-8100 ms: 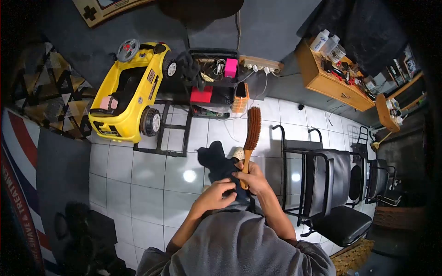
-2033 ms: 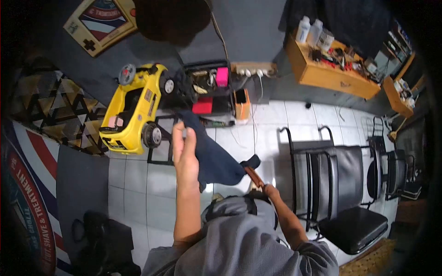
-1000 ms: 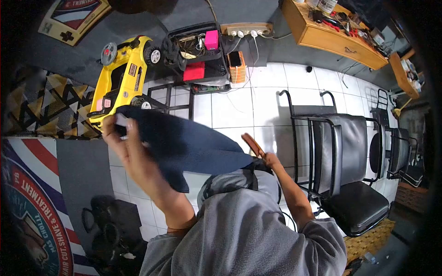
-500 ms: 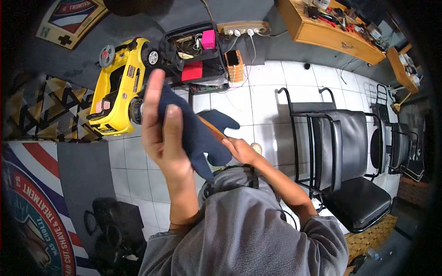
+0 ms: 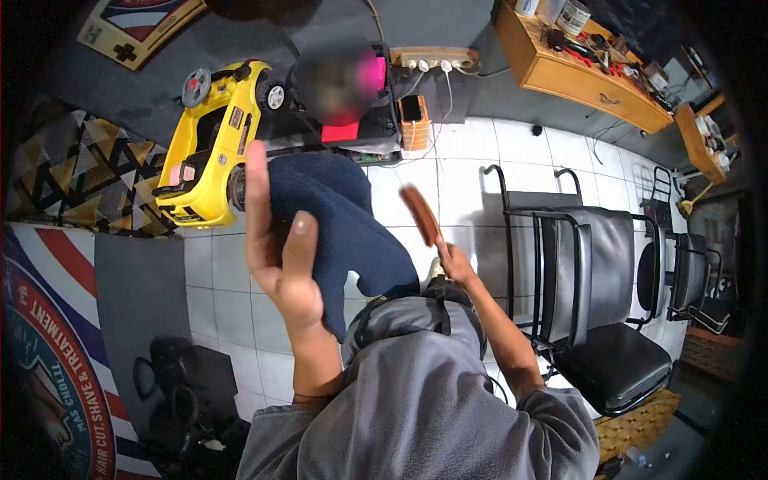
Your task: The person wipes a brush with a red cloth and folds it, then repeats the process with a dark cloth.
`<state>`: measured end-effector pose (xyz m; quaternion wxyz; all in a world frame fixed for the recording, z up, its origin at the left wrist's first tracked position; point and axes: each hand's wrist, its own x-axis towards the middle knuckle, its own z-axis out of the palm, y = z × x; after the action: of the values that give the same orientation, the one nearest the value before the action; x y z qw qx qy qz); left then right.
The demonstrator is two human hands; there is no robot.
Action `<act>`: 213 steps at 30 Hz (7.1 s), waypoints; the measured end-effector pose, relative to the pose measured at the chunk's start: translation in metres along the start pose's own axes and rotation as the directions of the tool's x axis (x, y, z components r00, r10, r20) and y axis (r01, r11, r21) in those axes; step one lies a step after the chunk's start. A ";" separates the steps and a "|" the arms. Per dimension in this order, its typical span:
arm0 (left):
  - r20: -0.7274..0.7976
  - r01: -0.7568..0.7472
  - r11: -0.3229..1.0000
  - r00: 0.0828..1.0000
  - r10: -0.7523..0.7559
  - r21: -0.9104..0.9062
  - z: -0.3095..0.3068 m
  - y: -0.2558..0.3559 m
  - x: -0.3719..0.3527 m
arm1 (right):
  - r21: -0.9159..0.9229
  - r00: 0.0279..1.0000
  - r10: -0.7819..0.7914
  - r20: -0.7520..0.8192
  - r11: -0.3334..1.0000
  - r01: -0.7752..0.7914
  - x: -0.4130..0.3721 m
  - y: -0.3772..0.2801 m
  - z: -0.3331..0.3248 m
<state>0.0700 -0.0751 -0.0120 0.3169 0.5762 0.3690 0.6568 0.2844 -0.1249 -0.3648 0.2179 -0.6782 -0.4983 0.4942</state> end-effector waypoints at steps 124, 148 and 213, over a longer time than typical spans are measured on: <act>-0.271 -0.078 0.972 0.963 0.015 -0.224 0.016 -0.001 0.021 | -0.458 0.874 0.068 0.481 0.870 0.184 0.011 0.014 0.063; -0.439 -0.343 0.939 0.850 0.292 -0.038 0.032 -0.026 0.022 | -0.291 0.862 -0.342 0.374 0.839 0.460 -0.034 -0.137 0.035; 0.079 0.333 0.872 0.942 -0.327 -0.358 0.012 0.004 0.012 | -0.450 0.994 0.050 0.093 0.893 -0.003 -0.005 0.106 0.023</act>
<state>0.0805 -0.0662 -0.0016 0.5291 0.4406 0.3303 0.6456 0.3126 -0.1767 -0.4556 0.0230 -0.6908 -0.5999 0.4029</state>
